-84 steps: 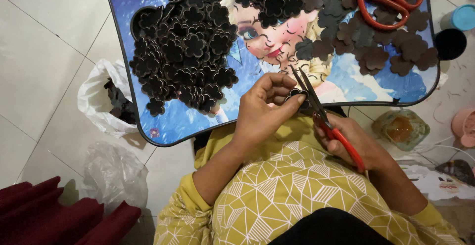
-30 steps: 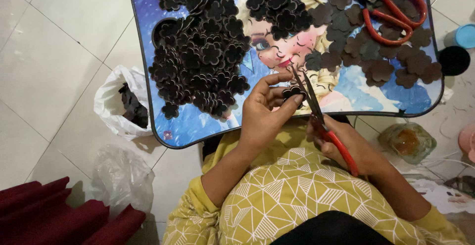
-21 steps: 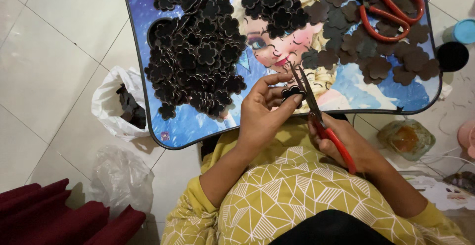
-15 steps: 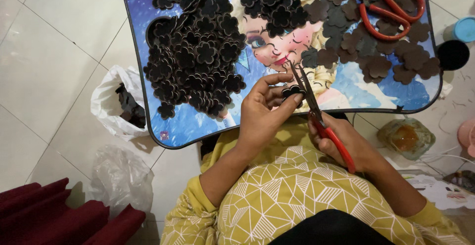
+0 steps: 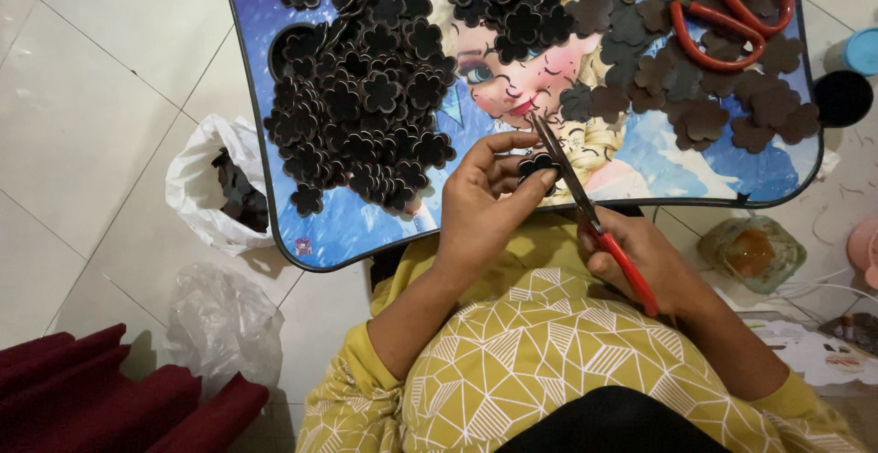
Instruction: The person sits on the floor with a patterned board on their lap and uses red-handled scissors to trim the edges of dark flower-shaped fabric cutouts one at a time. They place trimmed flowers into a growing pile on the board and drop scraps into a plastic bag beside them.
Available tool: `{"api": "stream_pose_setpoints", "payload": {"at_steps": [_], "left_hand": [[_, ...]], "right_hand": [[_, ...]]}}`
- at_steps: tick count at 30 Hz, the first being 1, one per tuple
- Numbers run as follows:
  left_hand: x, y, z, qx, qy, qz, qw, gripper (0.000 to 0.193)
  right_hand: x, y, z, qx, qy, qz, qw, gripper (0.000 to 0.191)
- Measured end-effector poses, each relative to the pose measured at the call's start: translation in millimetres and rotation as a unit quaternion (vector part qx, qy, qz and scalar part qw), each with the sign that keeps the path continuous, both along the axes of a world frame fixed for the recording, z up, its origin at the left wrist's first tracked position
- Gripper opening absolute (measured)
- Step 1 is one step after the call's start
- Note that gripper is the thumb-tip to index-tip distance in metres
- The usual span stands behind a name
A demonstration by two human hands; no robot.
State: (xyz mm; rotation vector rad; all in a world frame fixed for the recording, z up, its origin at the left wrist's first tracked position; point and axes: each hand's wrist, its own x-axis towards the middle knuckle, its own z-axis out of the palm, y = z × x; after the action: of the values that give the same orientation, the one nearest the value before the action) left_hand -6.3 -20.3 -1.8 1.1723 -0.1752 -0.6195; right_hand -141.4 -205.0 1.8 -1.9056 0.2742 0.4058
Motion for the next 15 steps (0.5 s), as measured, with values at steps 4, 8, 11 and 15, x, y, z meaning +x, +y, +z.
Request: {"api": "stream_pose_setpoints", "payload": {"at_steps": [4, 8, 11, 15], "left_hand": [[0.2, 0.3, 0.3, -0.005, 0.008, 0.008, 1.000, 0.041], [0.7, -0.6, -0.2, -0.017, 0.018, 0.013, 1.000, 0.041], [0.0, -1.8, -1.2, -0.020, 0.022, 0.015, 0.999, 0.041], [-0.7, -1.0, -3.5, -0.026, 0.013, 0.021, 0.999, 0.042]], "right_hand": [[0.1, 2.4, 0.4, 0.080, -0.002, -0.016, 0.997, 0.081], [1.8, 4.2, 1.9, 0.075, 0.001, -0.007, 0.997, 0.087], [2.7, 3.7, 3.9, 0.064, -0.005, 0.003, 0.998, 0.087], [3.2, 4.4, 6.2, 0.062, -0.002, 0.000, 0.998, 0.085]]}}
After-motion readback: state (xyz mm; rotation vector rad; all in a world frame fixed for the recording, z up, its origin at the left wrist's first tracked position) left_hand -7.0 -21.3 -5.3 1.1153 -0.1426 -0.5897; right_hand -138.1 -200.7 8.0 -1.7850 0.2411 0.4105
